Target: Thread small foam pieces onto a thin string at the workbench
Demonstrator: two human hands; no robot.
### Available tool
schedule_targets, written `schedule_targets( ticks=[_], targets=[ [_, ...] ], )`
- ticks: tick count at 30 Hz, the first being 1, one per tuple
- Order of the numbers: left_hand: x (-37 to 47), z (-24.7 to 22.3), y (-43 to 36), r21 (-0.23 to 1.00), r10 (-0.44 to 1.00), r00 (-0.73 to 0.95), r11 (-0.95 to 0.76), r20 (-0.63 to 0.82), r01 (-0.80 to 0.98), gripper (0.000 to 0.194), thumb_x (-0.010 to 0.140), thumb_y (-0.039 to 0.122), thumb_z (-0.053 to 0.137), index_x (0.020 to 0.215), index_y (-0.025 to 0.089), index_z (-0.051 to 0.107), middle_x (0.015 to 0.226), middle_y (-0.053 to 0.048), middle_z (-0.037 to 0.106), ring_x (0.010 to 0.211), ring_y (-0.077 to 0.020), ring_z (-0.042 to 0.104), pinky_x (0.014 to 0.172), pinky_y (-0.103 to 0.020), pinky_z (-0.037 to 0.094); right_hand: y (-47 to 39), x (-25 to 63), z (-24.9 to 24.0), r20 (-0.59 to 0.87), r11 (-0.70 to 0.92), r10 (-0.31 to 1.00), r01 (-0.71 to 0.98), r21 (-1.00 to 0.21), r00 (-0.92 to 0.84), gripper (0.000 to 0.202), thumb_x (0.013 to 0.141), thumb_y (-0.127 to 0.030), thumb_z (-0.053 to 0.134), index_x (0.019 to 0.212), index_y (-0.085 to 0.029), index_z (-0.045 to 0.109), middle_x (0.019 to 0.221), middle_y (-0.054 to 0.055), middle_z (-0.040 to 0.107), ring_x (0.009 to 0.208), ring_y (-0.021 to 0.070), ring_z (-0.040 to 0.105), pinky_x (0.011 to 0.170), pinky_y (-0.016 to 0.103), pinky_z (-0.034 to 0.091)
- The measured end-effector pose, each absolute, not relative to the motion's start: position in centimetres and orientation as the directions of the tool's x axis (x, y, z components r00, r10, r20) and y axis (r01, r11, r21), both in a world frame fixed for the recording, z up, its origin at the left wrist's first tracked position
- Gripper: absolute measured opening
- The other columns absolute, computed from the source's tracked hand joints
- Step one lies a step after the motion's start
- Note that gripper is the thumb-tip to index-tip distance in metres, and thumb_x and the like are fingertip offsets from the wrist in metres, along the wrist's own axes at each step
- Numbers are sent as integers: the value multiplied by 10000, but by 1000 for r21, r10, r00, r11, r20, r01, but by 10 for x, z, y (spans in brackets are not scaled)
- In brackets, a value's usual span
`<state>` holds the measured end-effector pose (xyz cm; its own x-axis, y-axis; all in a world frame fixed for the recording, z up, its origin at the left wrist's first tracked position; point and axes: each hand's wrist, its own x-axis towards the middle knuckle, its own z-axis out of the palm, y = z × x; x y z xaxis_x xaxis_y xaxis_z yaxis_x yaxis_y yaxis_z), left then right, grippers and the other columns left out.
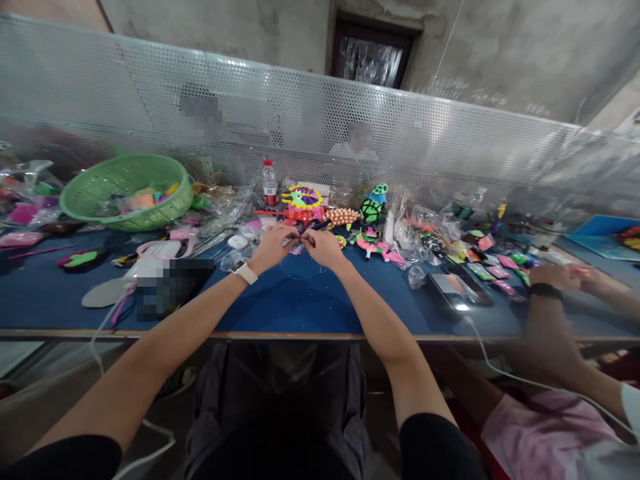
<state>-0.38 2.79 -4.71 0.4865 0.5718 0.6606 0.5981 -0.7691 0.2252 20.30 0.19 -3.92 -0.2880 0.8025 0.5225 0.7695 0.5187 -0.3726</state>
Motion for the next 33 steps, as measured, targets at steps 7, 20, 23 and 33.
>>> schedule_targets(
  ticks=[7, 20, 23, 33],
  targets=[
    [-4, -48, 41, 656, 696, 438, -706, 570, 267, 73, 913, 205, 768, 959, 194, 713, 970, -57, 797, 893, -206, 746, 845, -344, 597, 0, 207, -35, 527, 560, 777, 760, -330, -344, 166, 1011, -204, 643, 1027, -225, 807, 693, -9, 664, 685, 183, 610, 727, 286, 407],
    [-5, -49, 35, 484, 646, 470, -763, 601, 429, 129, 944, 120, 743, 1050, 194, 737, 1006, -57, 821, 921, -214, 780, 879, -353, 611, 8, 209, -37, 552, 539, 803, 669, -513, -224, 158, 987, -271, 677, 919, -202, 802, 597, -42, 514, 608, 156, 503, 668, 293, 372],
    [-5, -48, 29, 201, 579, 533, -770, 616, 605, 138, 963, 143, 787, 1082, 204, 753, 1073, -82, 829, 1034, -275, 785, 957, -409, 586, 14, 208, -42, 527, 524, 827, 611, -594, -196, 167, 961, -298, 699, 867, -194, 790, 574, -48, 494, 583, 149, 456, 627, 296, 351],
    [-4, -48, 30, 278, 605, 465, -754, 646, 595, 197, 1077, 379, 719, 1040, 195, 777, 1020, -102, 818, 1015, -278, 748, 983, -416, 534, 14, 209, -44, 583, 585, 783, 575, -572, -217, 181, 989, -308, 677, 915, -195, 796, 583, -53, 505, 581, 140, 438, 640, 290, 371]
  ],
)
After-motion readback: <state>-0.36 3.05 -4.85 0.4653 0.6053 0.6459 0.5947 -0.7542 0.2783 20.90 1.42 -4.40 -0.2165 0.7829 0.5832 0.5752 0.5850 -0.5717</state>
